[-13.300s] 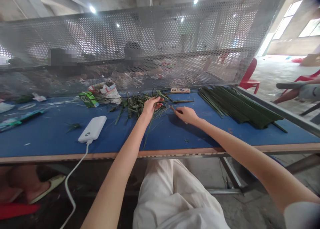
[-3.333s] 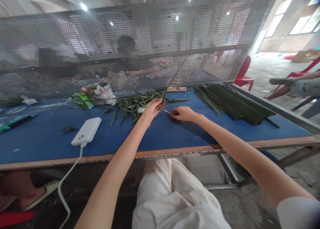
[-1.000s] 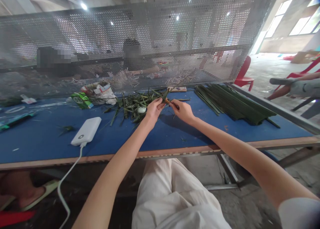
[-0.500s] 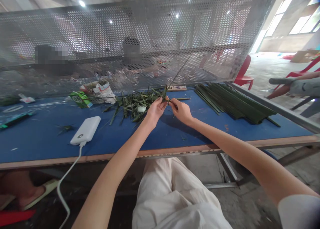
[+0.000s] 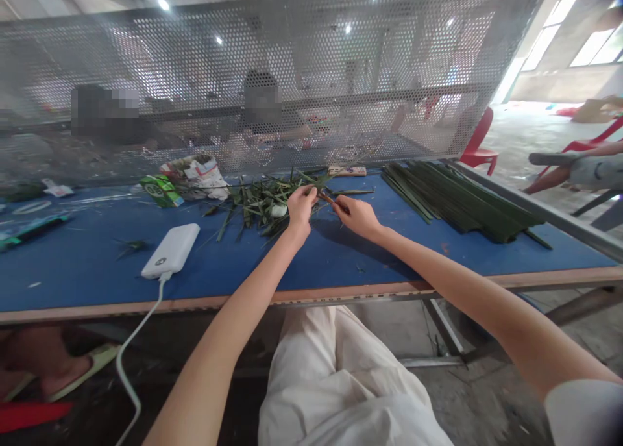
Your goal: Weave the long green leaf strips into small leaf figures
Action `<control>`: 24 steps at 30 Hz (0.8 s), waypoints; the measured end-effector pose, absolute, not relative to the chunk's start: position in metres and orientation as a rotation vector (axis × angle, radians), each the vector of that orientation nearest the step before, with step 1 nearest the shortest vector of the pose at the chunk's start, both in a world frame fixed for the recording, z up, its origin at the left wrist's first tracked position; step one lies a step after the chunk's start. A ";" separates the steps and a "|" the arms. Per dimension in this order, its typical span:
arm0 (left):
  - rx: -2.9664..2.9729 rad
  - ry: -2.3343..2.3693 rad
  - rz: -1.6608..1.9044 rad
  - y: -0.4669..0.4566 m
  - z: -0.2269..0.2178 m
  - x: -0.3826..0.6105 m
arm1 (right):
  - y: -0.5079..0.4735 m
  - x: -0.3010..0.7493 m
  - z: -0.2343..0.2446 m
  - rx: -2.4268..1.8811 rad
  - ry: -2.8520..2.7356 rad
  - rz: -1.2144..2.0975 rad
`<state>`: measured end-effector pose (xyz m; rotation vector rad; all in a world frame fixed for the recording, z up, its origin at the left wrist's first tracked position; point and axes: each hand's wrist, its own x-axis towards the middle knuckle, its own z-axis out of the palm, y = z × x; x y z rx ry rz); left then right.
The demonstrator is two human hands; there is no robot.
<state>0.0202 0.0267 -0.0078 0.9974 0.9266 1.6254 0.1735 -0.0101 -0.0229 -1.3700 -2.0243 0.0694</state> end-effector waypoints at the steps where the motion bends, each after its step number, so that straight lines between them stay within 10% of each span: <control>1: 1.014 0.948 1.673 0.029 -0.008 0.019 | -0.010 0.175 -0.023 -1.391 -2.061 0.067; 24: 1.118 0.842 1.272 0.018 -0.005 0.023 | -0.010 0.182 -0.019 -0.894 -1.740 0.524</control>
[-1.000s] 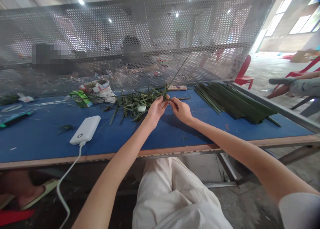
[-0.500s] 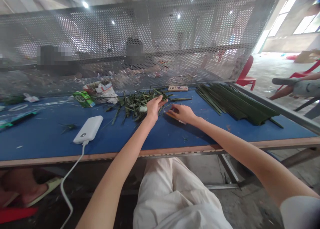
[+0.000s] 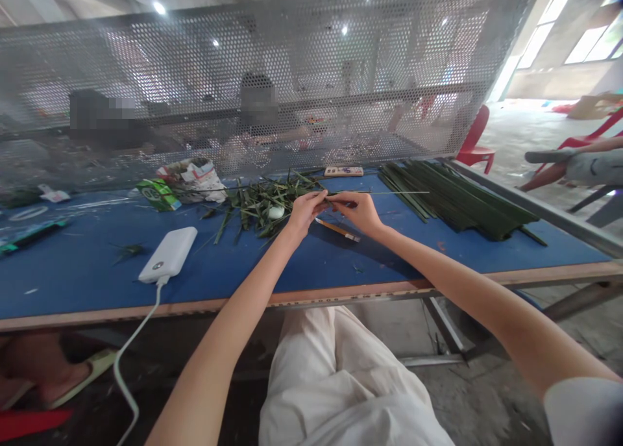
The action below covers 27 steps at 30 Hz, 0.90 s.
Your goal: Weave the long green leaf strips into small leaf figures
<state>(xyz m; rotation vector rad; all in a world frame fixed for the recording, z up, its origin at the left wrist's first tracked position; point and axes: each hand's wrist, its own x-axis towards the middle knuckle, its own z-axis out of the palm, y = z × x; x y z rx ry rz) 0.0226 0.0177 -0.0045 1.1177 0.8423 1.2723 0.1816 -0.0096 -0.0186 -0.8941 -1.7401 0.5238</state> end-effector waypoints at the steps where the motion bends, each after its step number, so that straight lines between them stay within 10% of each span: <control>1: 1.118 0.841 1.261 0.017 -0.004 0.023 | -0.010 0.182 -0.018 -0.890 -1.738 0.519; 27: 1.213 0.797 1.487 0.013 -0.008 0.033 | -0.011 0.175 -0.012 -0.945 -1.297 1.031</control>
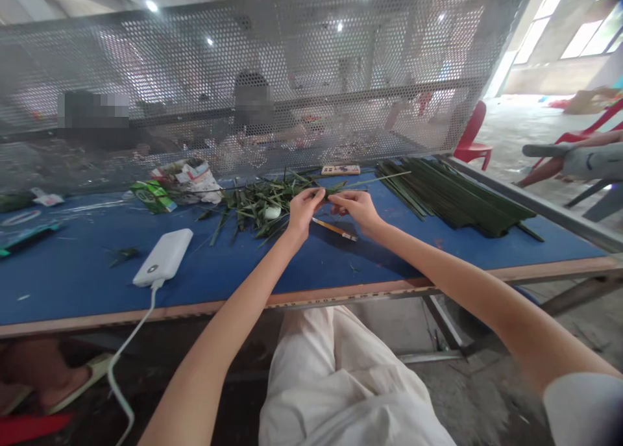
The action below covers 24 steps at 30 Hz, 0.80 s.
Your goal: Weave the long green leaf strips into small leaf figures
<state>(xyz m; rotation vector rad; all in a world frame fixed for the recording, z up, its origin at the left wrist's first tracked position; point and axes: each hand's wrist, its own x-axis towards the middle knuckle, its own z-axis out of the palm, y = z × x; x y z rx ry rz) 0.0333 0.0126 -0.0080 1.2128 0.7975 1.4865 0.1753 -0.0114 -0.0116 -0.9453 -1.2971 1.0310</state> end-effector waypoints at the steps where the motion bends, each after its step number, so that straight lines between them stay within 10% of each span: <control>1: 1.234 0.805 1.491 0.012 -0.008 0.033 | -0.011 0.176 -0.011 -0.944 -1.312 1.009; 24: 0.760 0.675 1.348 0.007 -0.005 0.036 | -0.002 0.164 -0.024 -0.840 -1.219 0.922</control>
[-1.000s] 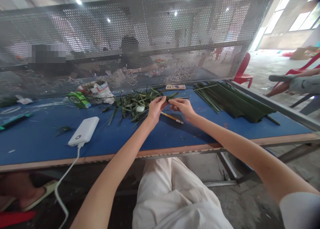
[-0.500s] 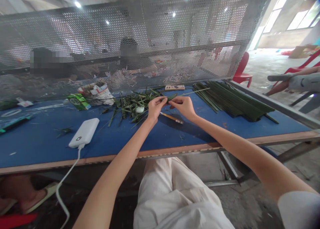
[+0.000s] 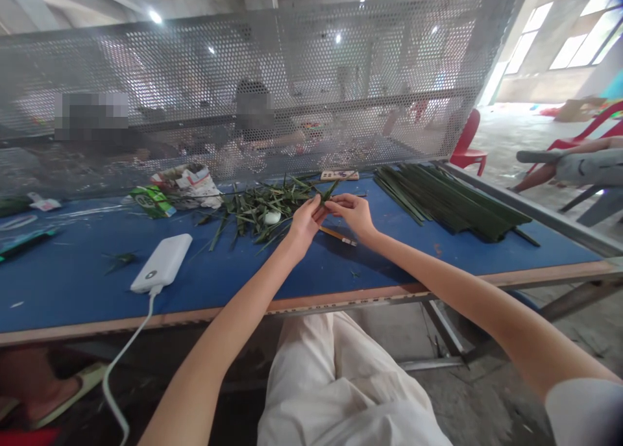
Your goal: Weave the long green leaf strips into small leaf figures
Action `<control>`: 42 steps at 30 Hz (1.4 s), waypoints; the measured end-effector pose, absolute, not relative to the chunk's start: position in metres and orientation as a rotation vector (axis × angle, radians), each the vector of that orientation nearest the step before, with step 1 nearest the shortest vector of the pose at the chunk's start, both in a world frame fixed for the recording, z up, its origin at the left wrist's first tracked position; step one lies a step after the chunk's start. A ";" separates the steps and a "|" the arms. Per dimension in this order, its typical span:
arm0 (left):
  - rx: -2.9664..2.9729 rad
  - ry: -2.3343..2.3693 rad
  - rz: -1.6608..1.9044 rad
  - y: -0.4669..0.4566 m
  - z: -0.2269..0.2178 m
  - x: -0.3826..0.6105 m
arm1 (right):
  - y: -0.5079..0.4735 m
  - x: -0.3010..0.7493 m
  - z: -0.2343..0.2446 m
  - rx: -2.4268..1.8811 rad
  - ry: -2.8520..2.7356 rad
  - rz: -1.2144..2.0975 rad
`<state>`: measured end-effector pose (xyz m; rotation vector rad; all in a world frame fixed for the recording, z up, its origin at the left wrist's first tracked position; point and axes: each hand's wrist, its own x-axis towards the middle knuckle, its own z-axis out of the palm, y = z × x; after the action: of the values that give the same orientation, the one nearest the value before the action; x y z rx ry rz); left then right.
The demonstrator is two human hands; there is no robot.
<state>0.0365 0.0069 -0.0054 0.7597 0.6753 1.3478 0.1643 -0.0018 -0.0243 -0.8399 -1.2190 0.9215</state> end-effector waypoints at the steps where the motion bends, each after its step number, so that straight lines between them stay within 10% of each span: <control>1: 0.727 0.672 1.330 0.008 -0.006 0.036 | -0.003 0.164 -0.024 -0.812 -1.262 0.908; 42: 0.679 0.736 1.218 0.011 -0.019 0.038 | -0.011 0.161 -0.018 -0.879 -1.256 0.953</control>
<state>0.0379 0.0113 -0.0190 0.6786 0.7365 1.2184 0.1610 -0.0114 -0.0180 -0.8786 -1.2561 0.9533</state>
